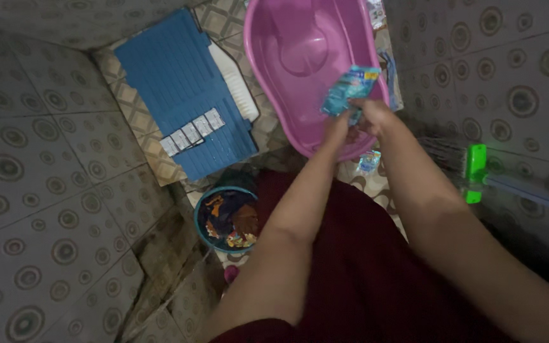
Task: The person washes clothes by hand in a blue bucket filled with water. They transfer various garments from a pink basin into the bucket, submerge them, and agitate them with their hands. Finally, they open a small blue packet and pour its contents into the pink basin.
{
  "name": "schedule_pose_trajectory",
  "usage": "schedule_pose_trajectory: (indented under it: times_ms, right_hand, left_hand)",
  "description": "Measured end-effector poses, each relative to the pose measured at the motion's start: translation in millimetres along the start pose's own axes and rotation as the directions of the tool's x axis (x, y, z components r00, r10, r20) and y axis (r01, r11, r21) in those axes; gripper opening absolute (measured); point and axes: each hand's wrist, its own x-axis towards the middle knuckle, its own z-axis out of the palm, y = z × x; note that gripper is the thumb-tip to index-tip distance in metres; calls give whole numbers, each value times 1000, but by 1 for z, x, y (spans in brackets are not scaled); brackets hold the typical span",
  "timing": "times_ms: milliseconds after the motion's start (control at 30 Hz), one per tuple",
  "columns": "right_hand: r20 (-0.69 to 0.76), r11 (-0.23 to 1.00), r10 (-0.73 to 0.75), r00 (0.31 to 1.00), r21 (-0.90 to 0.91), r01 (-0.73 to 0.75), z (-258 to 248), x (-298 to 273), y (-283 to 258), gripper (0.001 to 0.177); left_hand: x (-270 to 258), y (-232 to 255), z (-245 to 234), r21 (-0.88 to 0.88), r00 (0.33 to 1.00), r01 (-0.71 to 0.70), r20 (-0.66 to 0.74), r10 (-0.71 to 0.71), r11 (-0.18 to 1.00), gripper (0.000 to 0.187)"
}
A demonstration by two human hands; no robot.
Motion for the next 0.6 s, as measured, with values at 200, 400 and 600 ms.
schedule_pose_trajectory:
  times_ms: [200,400,600]
  right_hand:
    - [-22,944,-238,971,-239,226,-1,-5,24,21]
    - [-230,914,-405,885,-142,381,-9,29,41,14]
    - [-309,924,-295,904,-332,188,-14,39,31,27]
  left_hand:
    - [37,-24,5,525,845,-414,-81,528,743,30]
    - [40,-35,14,663,844,-401,0,536,631,31]
    - [33,-24,13,798,622,-597,392,678,87,20]
